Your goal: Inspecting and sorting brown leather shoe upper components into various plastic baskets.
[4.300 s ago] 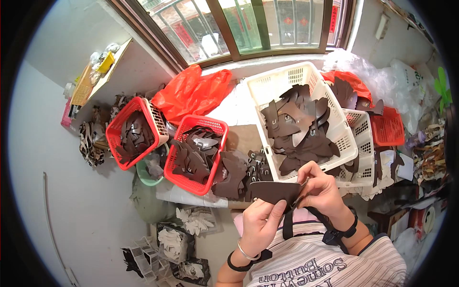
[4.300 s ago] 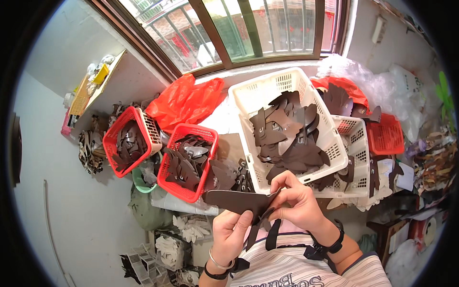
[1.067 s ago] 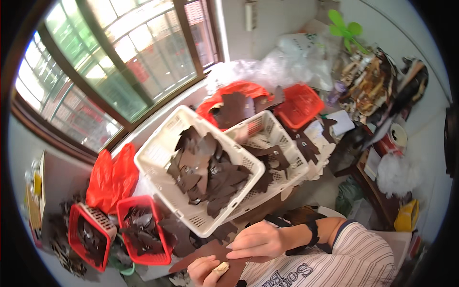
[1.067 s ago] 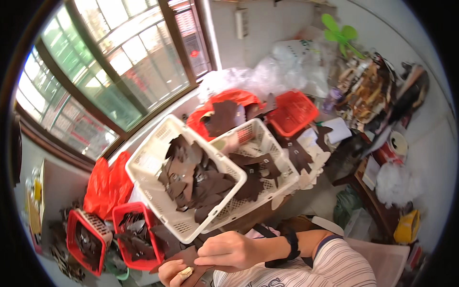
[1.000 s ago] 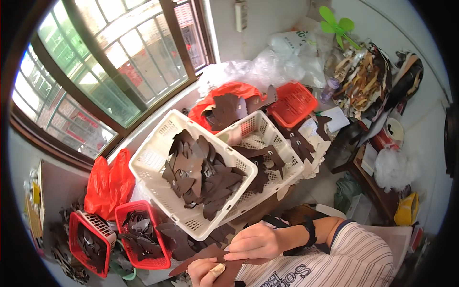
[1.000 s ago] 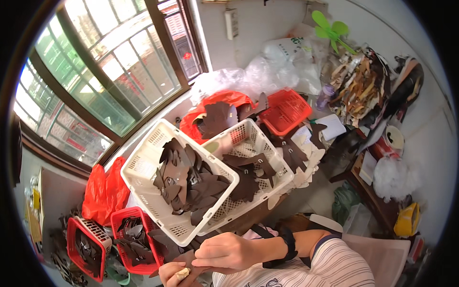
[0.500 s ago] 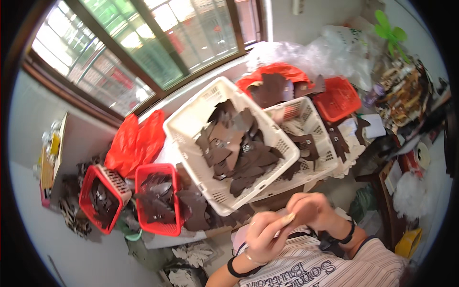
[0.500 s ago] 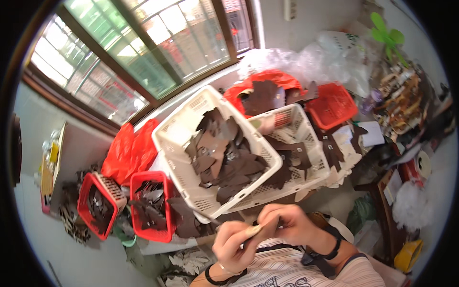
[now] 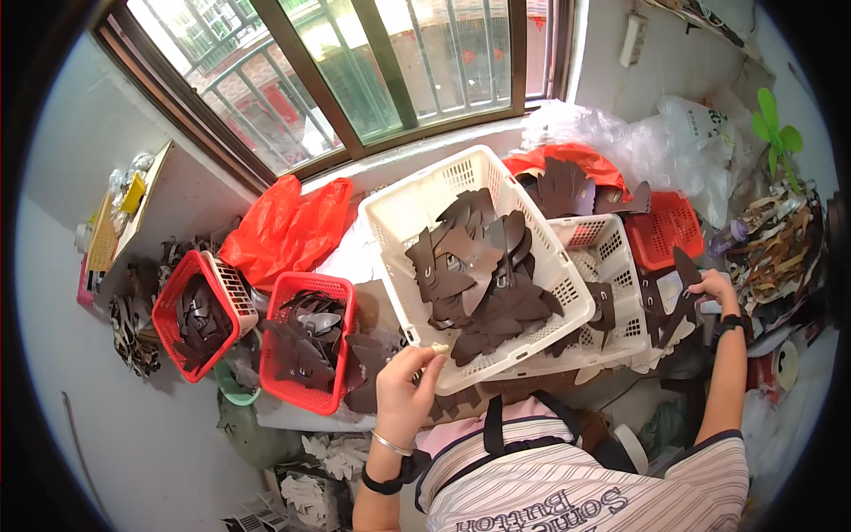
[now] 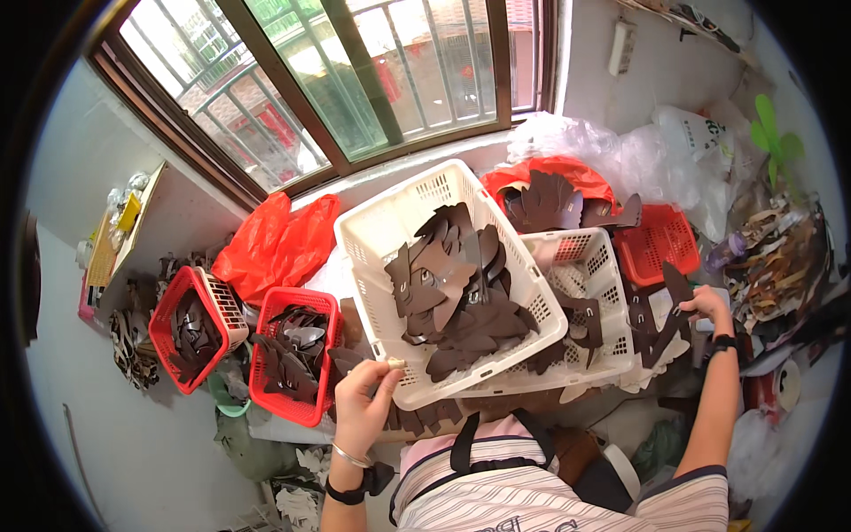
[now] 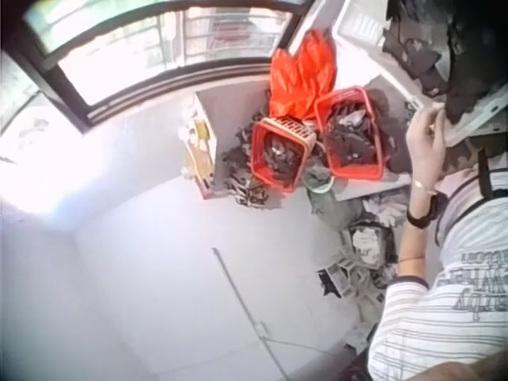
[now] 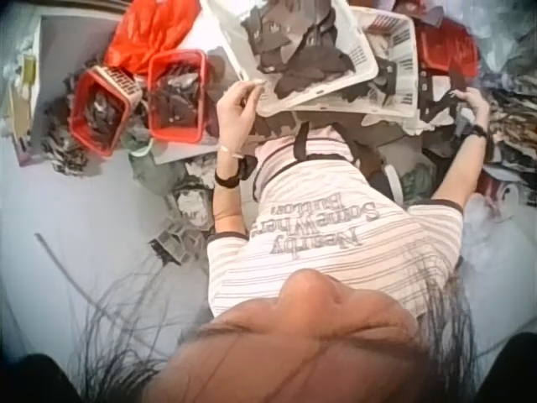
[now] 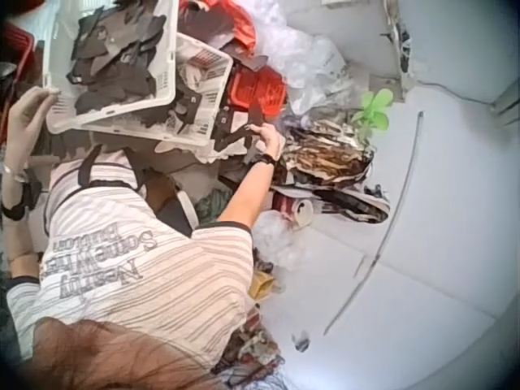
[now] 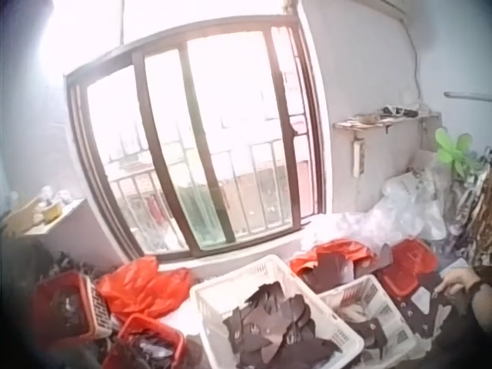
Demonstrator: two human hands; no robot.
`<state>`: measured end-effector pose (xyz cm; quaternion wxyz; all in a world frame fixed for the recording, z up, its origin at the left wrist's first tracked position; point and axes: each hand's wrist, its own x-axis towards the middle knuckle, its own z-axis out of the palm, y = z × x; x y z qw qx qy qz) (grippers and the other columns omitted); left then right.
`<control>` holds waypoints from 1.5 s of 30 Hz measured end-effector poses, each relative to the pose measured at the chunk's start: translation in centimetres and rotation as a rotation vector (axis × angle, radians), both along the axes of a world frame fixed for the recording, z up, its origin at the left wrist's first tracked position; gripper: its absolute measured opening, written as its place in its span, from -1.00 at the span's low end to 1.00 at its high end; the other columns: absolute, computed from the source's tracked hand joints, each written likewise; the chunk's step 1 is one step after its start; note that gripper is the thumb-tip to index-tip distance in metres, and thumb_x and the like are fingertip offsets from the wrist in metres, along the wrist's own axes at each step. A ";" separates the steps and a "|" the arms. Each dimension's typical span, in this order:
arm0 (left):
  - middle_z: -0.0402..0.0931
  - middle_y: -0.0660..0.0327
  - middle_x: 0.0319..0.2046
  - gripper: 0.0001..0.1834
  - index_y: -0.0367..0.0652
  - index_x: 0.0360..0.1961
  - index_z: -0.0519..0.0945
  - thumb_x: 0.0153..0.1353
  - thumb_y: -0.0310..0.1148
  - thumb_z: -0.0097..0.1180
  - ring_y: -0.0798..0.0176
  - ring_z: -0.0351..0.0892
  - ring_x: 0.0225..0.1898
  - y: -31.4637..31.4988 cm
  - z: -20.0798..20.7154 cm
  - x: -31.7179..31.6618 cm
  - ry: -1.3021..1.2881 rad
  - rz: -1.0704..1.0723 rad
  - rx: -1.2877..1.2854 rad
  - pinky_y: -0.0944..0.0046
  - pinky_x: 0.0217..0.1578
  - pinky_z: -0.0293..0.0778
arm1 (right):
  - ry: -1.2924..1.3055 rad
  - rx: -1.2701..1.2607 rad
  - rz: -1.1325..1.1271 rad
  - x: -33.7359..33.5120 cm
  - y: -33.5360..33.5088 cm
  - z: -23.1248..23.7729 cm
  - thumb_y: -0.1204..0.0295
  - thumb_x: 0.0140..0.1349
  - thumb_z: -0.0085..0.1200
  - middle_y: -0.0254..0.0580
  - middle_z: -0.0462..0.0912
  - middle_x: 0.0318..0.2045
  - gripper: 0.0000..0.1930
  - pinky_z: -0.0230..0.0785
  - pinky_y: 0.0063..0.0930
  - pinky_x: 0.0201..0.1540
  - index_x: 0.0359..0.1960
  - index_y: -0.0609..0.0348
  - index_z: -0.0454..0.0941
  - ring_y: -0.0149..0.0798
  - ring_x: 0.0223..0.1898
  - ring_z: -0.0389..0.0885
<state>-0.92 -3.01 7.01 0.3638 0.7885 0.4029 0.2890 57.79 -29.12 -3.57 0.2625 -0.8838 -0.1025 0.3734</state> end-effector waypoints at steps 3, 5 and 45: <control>0.54 0.10 -0.48 -0.87 -0.31 -0.31 0.62 0.16 -0.46 0.23 0.18 0.58 -0.45 1.5 -1.0 0.2 0.001 0.002 0.002 0.31 -0.37 0.44 | -0.382 0.044 -0.068 4.8 -1.5 -8.6 0.59 -0.08 0.28 -0.13 0.69 -0.46 -0.80 0.48 -0.25 -0.36 -0.34 0.25 0.67 -0.17 -0.40 0.66; 0.61 0.13 -0.42 -0.86 -0.34 -0.25 0.64 0.20 -0.48 0.20 0.32 0.59 -0.38 2.0 -0.8 0.4 0.065 -0.020 -0.024 0.39 -0.29 0.47 | -0.661 0.061 -0.065 6.1 -1.7 -12.4 0.60 -0.12 0.23 -0.01 0.67 -0.50 -0.82 0.47 -0.19 -0.29 -0.39 0.26 0.66 -0.05 -0.40 0.66; 0.63 0.23 -0.33 -0.79 -0.38 -0.18 0.62 0.28 -0.41 0.18 0.46 0.56 -0.32 -2.0 3.2 3.7 -0.556 -0.063 -0.721 0.44 -0.32 0.46 | 0.216 0.695 0.974 -33.8 20.4 20.3 0.57 0.17 0.12 -0.20 0.66 -0.42 -0.77 0.47 -0.52 -0.37 -0.12 0.25 0.55 -0.45 -0.44 0.63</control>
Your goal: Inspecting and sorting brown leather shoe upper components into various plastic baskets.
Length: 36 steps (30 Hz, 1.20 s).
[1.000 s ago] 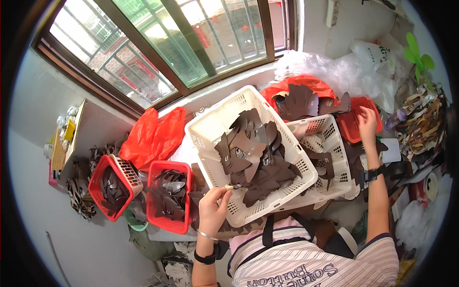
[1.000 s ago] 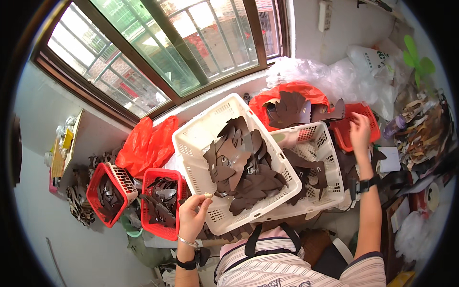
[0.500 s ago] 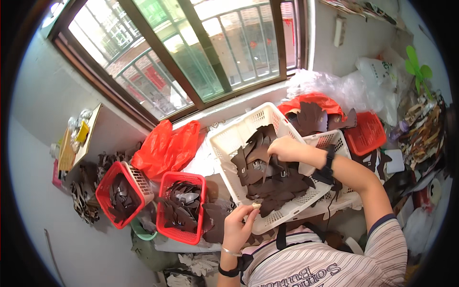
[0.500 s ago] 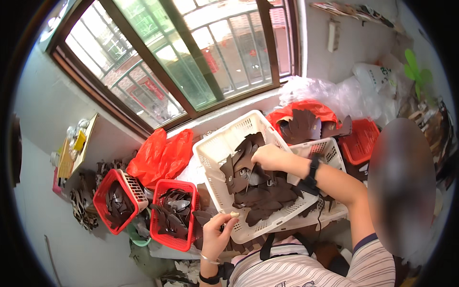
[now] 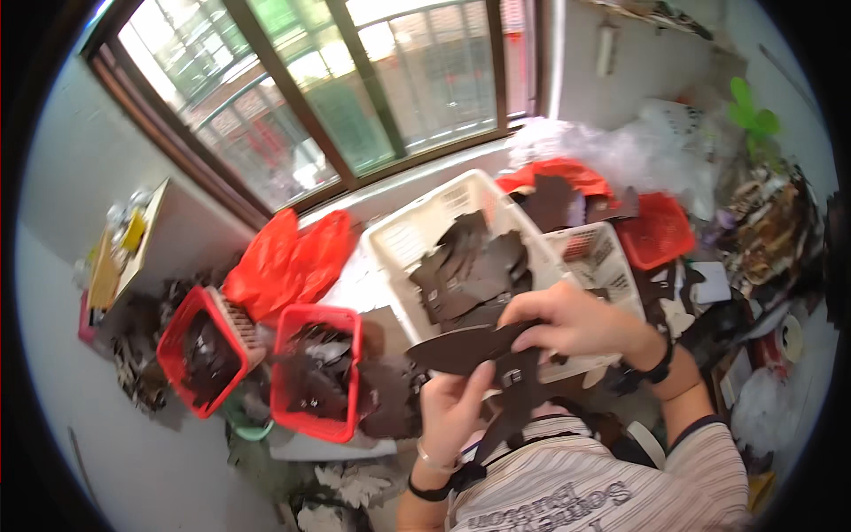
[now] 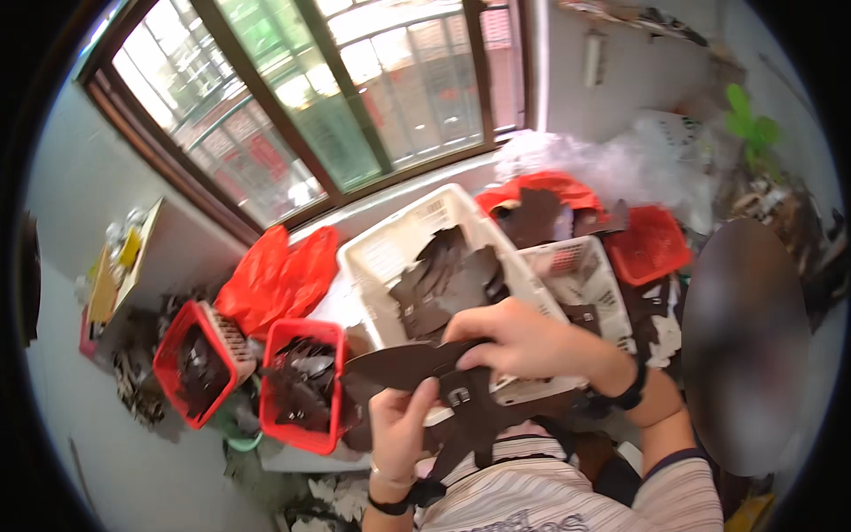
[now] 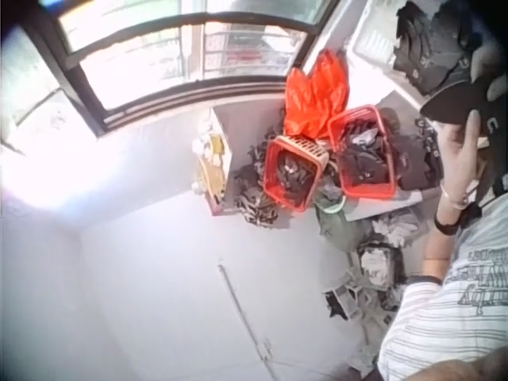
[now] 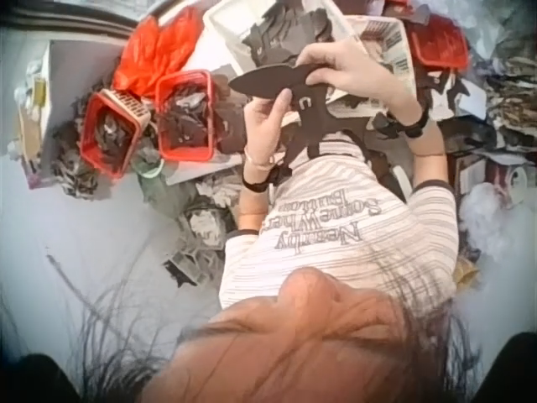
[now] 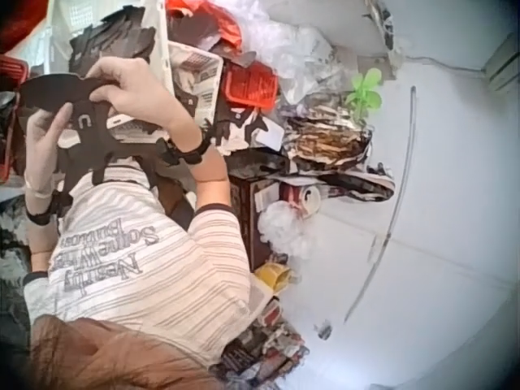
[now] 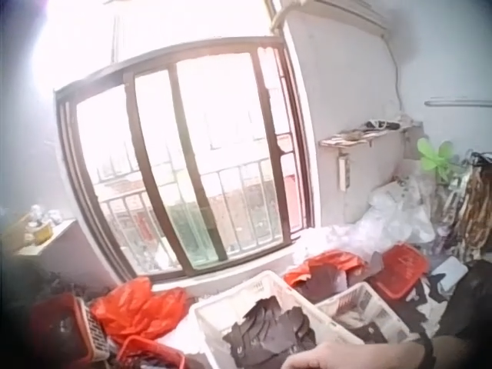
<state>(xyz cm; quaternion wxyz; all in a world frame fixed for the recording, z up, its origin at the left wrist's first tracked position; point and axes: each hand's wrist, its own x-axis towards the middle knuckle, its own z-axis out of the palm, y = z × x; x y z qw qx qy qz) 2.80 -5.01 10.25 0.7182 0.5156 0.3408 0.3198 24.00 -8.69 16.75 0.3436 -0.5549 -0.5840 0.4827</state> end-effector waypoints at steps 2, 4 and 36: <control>0.61 0.25 -0.45 -0.81 -0.39 -0.27 0.65 0.29 -0.42 0.14 0.46 0.54 -0.44 -0.7 -0.1 0.1 0.069 0.074 0.066 0.45 -0.47 0.42 | 0.042 0.212 -0.090 -0.5 -1.3 -2.6 0.57 0.17 0.14 -0.17 0.66 -0.37 -0.75 0.49 -0.50 -0.26 -0.09 0.25 0.55 -0.45 -0.35 0.65; 0.63 0.22 -0.36 -0.82 -0.36 -0.27 0.59 0.32 -0.42 0.07 0.46 0.55 -0.39 -1.3 0.3 -1.5 0.134 0.118 0.030 0.41 -0.36 0.45 | 0.145 0.323 -0.226 -0.6 -2.9 -4.3 0.55 0.18 0.16 -0.16 0.65 -0.31 -0.74 0.49 -0.51 -0.19 -0.07 0.25 0.55 -0.45 -0.29 0.65; 0.63 0.20 -0.22 -0.87 -0.17 -0.25 0.54 0.36 -0.36 0.02 0.39 0.59 -0.23 1.2 -1.7 -1.0 0.056 0.309 -0.189 0.39 -0.22 0.49 | 0.554 0.001 -1.259 21.4 -18.9 -27.3 0.65 0.14 0.07 -0.32 0.59 -0.30 -0.71 0.45 -0.45 -0.15 -0.08 0.21 0.48 -0.35 -0.20 0.58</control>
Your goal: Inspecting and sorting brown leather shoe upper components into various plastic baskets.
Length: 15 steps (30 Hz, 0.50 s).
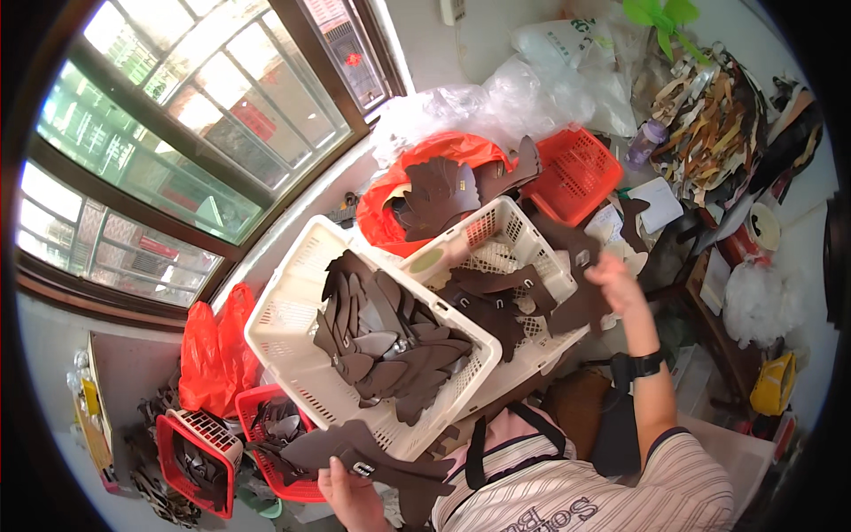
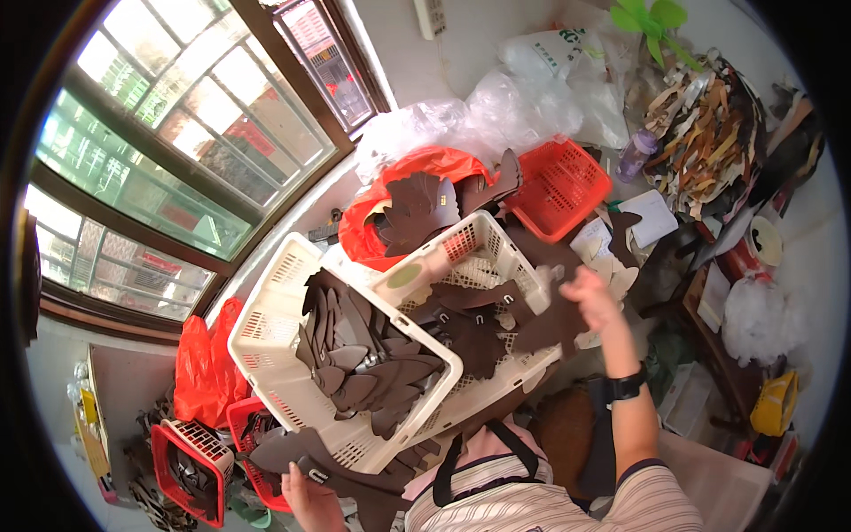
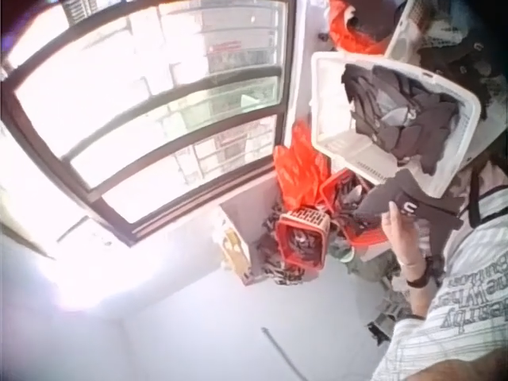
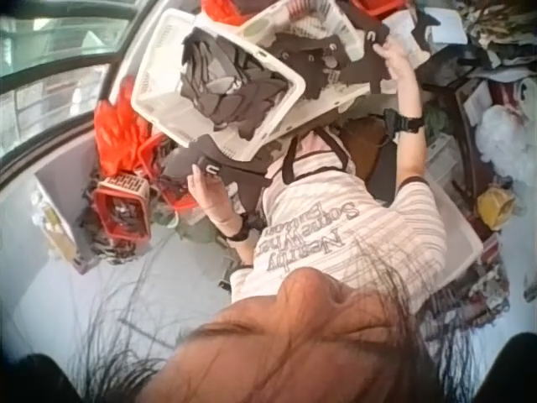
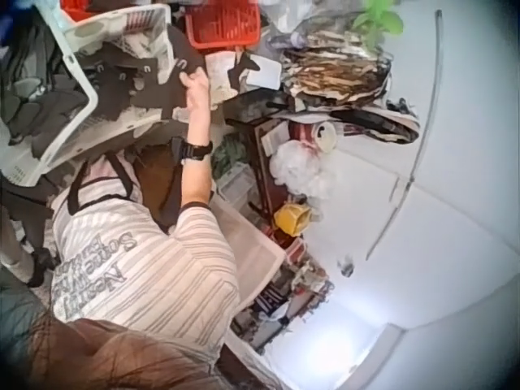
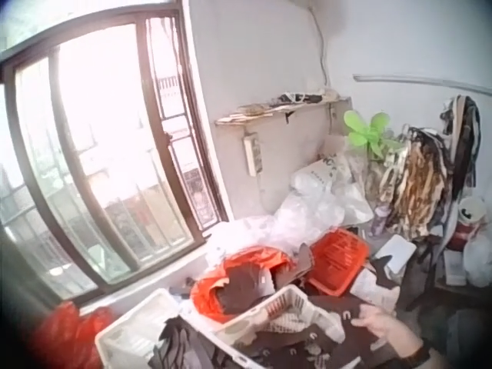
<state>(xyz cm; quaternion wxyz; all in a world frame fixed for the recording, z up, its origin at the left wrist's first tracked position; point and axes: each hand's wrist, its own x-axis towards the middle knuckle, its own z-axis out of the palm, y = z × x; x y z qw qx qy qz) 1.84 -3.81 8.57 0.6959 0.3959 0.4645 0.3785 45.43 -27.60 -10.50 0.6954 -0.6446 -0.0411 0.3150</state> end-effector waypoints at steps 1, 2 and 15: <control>0.63 0.19 -0.19 -0.87 -0.19 -0.25 0.54 0.35 -0.36 0.02 0.39 0.59 -0.18 0.3 -0.7 -0.9 -0.050 -0.056 0.005 0.38 -0.17 0.51 | -0.028 -0.081 0.160 -0.4 0.8 -2.7 0.66 0.11 0.08 -0.32 0.60 -0.31 -0.73 0.44 -0.45 -0.15 -0.11 0.23 0.52 -0.35 -0.21 0.58; 0.63 0.19 -0.19 -0.87 -0.19 -0.25 0.54 0.35 -0.36 0.02 0.39 0.59 -0.18 0.0 -0.4 -0.5 -0.059 -0.034 0.013 0.38 -0.17 0.51 | -0.108 -0.242 0.231 -1.8 3.5 -3.3 0.62 0.08 0.10 -0.22 0.63 -0.31 -0.75 0.44 -0.36 -0.14 -0.16 0.26 0.54 -0.25 -0.20 0.60; 0.55 0.29 -0.44 -0.90 -0.21 -0.27 0.58 0.34 -0.42 0.06 0.48 0.41 -0.51 -0.8 -0.5 -5.6 -0.262 0.186 -0.088 0.47 -0.44 0.34 | -0.606 -1.177 0.419 -4.8 11.3 -12.7 0.30 -0.13 0.27 0.34 0.53 -0.02 -0.43 0.35 -0.10 0.13 -0.03 0.34 0.52 0.27 0.05 0.48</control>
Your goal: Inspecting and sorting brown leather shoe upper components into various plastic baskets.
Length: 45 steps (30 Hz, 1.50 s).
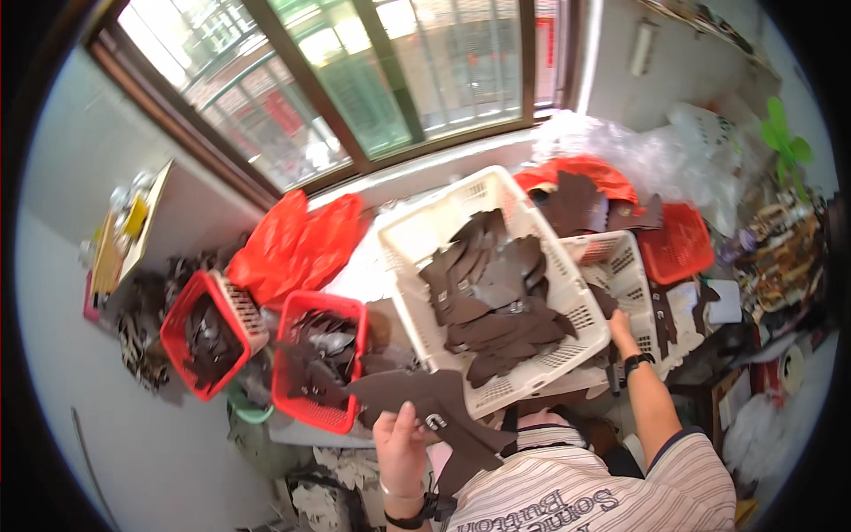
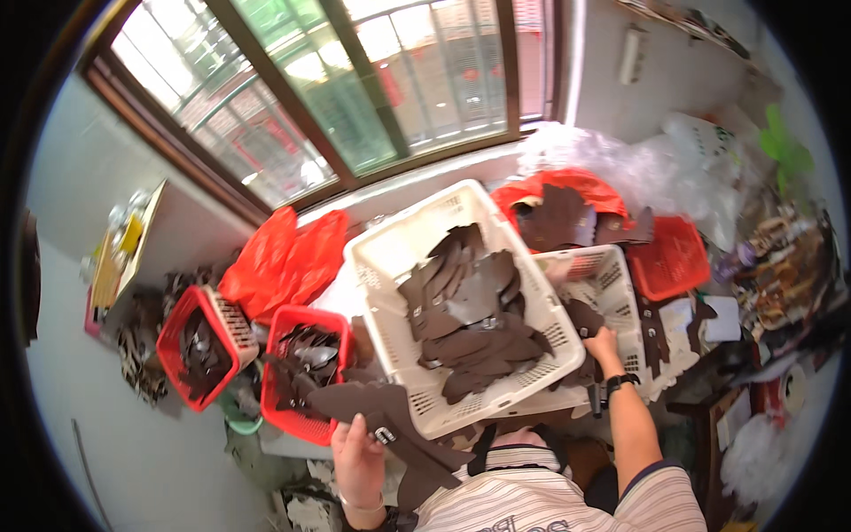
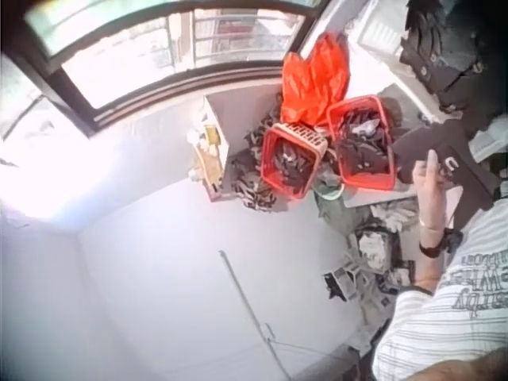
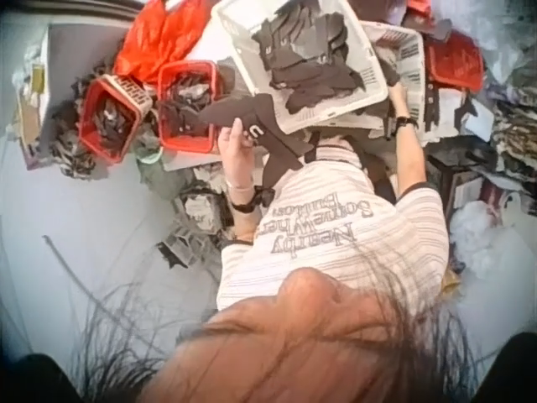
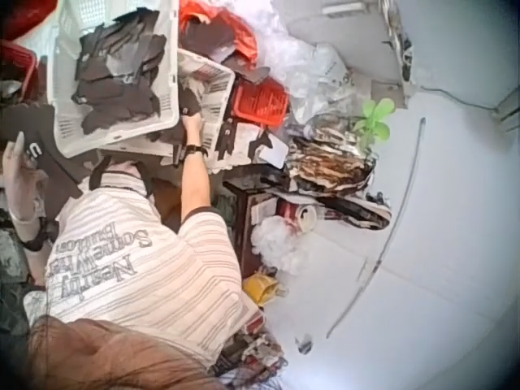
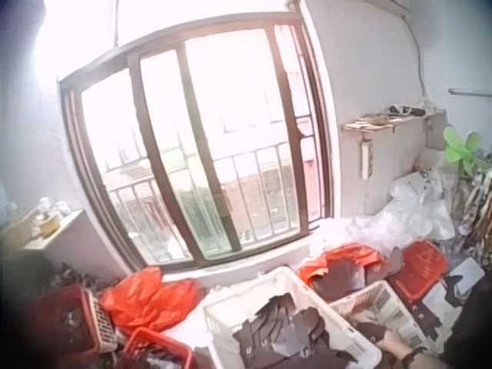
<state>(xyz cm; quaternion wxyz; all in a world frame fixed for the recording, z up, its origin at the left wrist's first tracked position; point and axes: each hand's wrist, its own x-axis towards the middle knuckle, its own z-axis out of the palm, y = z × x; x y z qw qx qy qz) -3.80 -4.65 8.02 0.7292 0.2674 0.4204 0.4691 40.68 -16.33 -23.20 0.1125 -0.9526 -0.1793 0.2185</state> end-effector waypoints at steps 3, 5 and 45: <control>0.53 0.31 -0.47 -0.88 -0.22 -0.30 0.57 0.34 -0.40 0.08 0.48 0.40 -0.52 0.3 0.5 -0.1 0.009 -0.005 0.027 0.46 -0.44 0.35 | 0.223 0.418 -0.123 1.0 -0.4 -0.2 0.46 -0.24 0.32 0.20 0.63 -0.11 -0.45 0.42 -0.23 0.02 -0.10 0.40 0.54 0.06 -0.08 0.62; 0.55 0.30 -0.45 -0.84 -0.24 -0.32 0.58 0.35 -0.37 0.07 0.47 0.41 -0.53 0.1 0.6 -0.4 0.045 -0.020 0.061 0.43 -0.42 0.41 | 0.383 0.607 -0.082 0.3 0.5 3.4 0.65 -0.28 0.27 -0.02 0.67 -0.17 -0.48 0.44 -0.33 -0.05 -0.12 0.42 0.54 -0.15 -0.17 0.64; 0.65 0.19 -0.27 -0.80 -0.25 -0.38 0.73 -0.12 -0.56 0.39 0.15 0.58 -0.19 -5.2 3.4 0.6 0.376 -0.359 0.913 0.27 -0.16 0.45 | -0.210 1.407 1.487 -22.8 2.4 34.8 0.64 -0.06 0.22 -0.08 0.63 -0.30 -0.90 0.62 -0.47 -0.40 -0.46 0.35 0.62 -0.08 -0.21 0.71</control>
